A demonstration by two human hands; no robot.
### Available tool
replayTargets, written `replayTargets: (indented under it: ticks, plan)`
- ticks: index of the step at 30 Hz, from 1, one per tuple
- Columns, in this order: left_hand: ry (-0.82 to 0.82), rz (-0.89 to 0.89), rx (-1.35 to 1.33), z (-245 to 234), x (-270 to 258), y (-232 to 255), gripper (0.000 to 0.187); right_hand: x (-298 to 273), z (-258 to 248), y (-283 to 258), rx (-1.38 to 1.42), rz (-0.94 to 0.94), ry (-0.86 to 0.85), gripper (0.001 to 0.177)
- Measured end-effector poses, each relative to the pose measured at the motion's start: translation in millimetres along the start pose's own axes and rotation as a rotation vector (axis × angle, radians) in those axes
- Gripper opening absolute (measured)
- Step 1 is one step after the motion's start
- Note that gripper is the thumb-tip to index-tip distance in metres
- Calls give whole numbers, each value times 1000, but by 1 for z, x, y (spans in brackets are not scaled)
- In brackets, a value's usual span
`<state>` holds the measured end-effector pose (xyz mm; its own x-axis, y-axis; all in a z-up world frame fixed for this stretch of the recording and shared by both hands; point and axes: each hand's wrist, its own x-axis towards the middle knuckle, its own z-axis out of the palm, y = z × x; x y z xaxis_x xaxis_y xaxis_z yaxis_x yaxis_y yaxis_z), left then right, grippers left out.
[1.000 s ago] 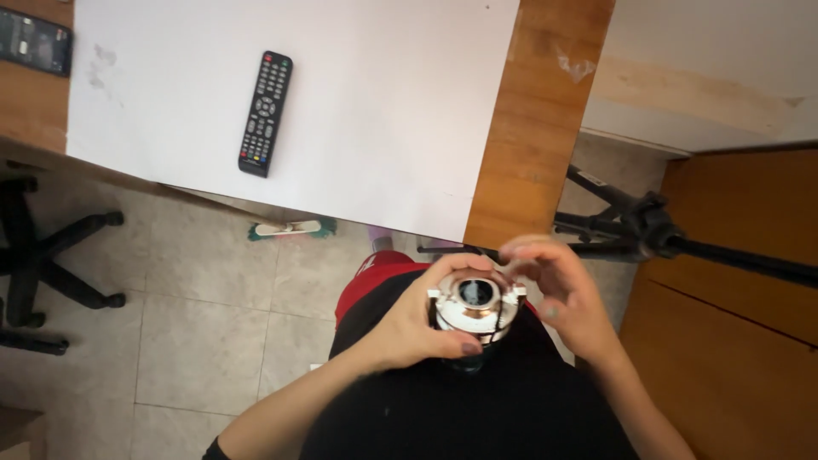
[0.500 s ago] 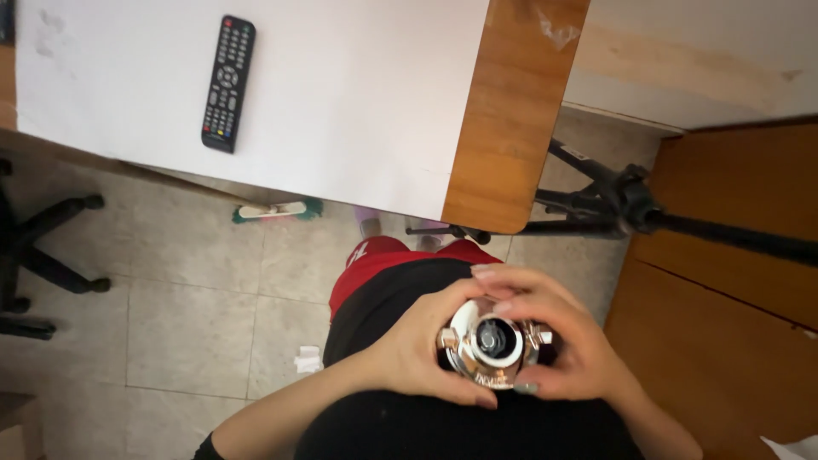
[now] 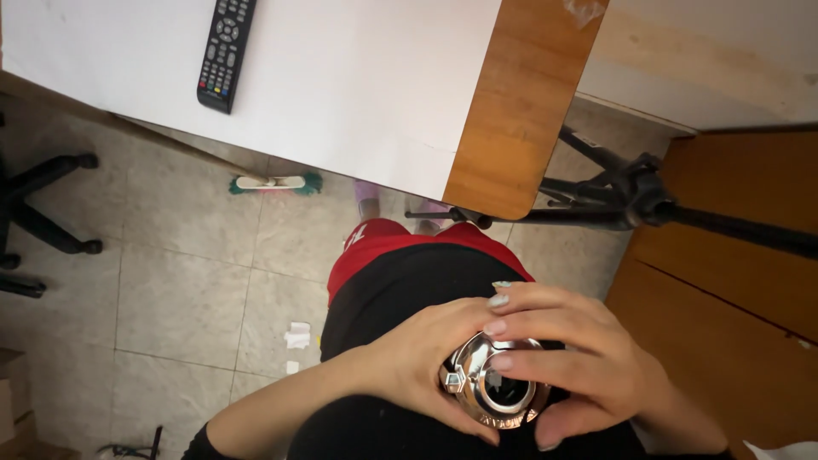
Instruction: The recorder is assembling parts of a perfume bottle, including the atomizer and cap.
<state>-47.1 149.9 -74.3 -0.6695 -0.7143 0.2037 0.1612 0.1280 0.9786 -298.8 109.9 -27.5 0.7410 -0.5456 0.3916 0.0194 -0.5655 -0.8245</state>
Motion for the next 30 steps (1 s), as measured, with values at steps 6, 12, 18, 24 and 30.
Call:
replayTargets:
  ticks: [6, 12, 18, 24, 30]
  plan:
    - [25, 16, 23, -2, -4, 3, 84, 9, 0, -6, -39, 20, -73, 60]
    - [31, 16, 29, -6, -6, 4, 87, 15, 0, -10, 0, 55, -55, 59]
    - [-5, 10, 19, -10, -6, 3, 88, 38, -14, -31, 59, 274, -138, 23]
    - [-59, 34, 56, -14, -3, 4, 83, 70, -28, -47, 76, 431, -240, 17]
    - [-98, 34, 56, -19, 1, 6, 81, 75, -26, -48, 43, 499, -281, 16]
